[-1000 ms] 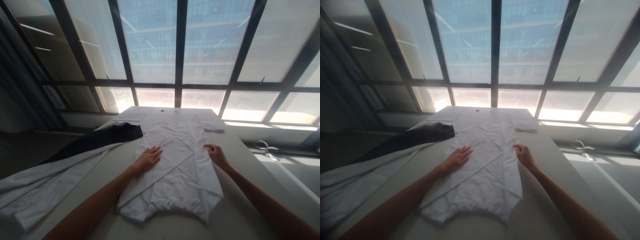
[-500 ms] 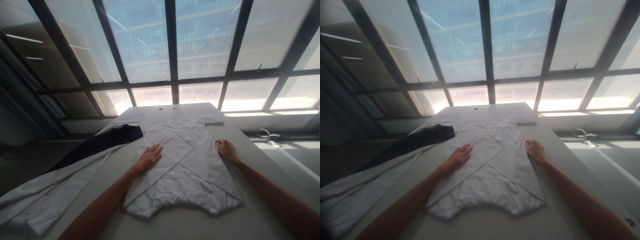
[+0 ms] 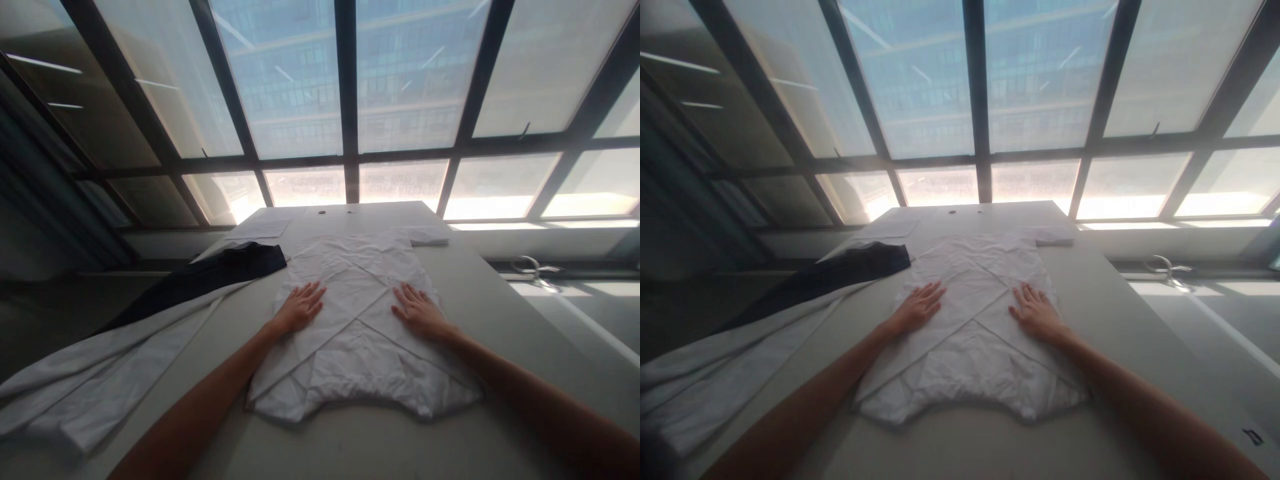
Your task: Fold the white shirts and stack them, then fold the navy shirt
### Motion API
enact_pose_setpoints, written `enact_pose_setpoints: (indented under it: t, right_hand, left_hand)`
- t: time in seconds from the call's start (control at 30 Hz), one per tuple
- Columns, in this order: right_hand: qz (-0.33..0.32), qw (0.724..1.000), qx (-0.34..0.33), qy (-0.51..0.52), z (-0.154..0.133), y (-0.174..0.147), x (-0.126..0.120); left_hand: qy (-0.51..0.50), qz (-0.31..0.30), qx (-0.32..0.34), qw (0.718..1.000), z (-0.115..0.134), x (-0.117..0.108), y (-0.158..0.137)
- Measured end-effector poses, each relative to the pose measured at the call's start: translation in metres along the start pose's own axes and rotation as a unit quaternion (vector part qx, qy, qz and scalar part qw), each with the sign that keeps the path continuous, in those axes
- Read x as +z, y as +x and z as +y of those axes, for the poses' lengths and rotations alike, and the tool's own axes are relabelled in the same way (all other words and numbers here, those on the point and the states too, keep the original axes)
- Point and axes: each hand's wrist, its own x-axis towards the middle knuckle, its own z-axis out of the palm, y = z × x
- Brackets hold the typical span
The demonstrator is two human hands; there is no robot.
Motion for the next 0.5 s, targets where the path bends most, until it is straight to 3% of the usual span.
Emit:
enact_pose_setpoints:
  t: [0.13,0.37,0.5]
  right_hand:
    - [0.023,0.999,0.044,-0.009,0.018,0.005,-0.001]
    - [0.046,0.998,0.047,-0.01,0.014,0.005,-0.003]
    - [0.063,0.997,0.041,0.017,0.015,0.008,-0.002]
  left_hand:
    - [0.005,-0.011,-0.022,1.0,0.002,-0.001,0.0]
    - [0.016,-0.032,-0.152,0.988,0.006,-0.008,0.001]
    - [0.02,-0.022,-0.159,0.987,0.004,-0.006,0.001]
